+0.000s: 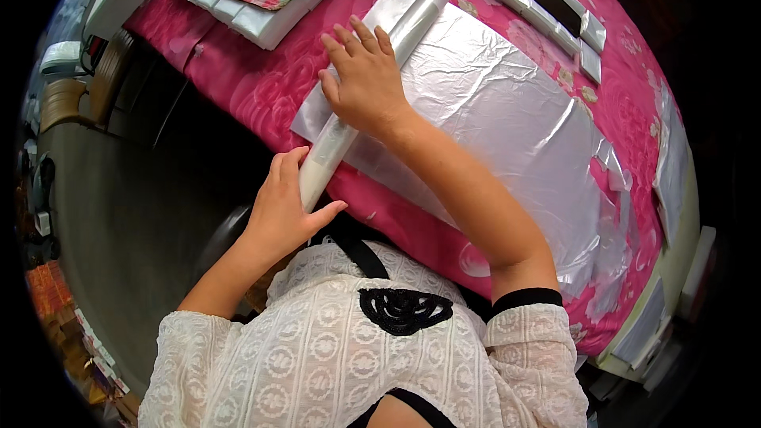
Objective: The person wraps small rectangular items in clear plastic film on a pink floral tablecloth. They unroll the film, place an item on it, fold the film around the item, and set the wrapped item aside. This process is repeated multiple times.
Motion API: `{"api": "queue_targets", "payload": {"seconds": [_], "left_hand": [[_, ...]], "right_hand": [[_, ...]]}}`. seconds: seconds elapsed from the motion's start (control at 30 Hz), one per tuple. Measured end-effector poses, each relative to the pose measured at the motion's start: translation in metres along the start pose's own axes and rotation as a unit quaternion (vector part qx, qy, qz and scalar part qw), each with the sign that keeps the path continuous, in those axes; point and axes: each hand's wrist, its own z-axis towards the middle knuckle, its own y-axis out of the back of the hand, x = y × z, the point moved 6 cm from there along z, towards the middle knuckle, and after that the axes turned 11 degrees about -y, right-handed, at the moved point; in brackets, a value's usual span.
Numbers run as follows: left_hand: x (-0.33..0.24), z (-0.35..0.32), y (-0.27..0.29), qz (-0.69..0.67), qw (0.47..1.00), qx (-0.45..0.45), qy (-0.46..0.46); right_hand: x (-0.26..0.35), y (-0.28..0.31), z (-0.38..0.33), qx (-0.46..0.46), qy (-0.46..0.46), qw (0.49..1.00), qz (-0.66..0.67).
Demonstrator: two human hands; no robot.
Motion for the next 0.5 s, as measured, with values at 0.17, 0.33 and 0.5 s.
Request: {"api": "queue_targets", "payload": {"seconds": [0.17,0.33,0.5], "left_hand": [[0.023,-0.006,-0.007,-0.281,0.952,0.027,0.120],[0.005,-0.017,-0.024,-0.693,0.699,0.120,0.128],[-0.039,0.001,-0.036,-0.757,0.588,0.232,0.164]], "right_hand": [[-0.017,-0.001,-0.007,-0.147,-0.226,0.940,0.209],[-0.018,0.025,-0.017,-0.012,-0.307,0.577,0.757],[-0.029,0.076,-0.029,0.008,-0.300,0.599,0.742]]}}
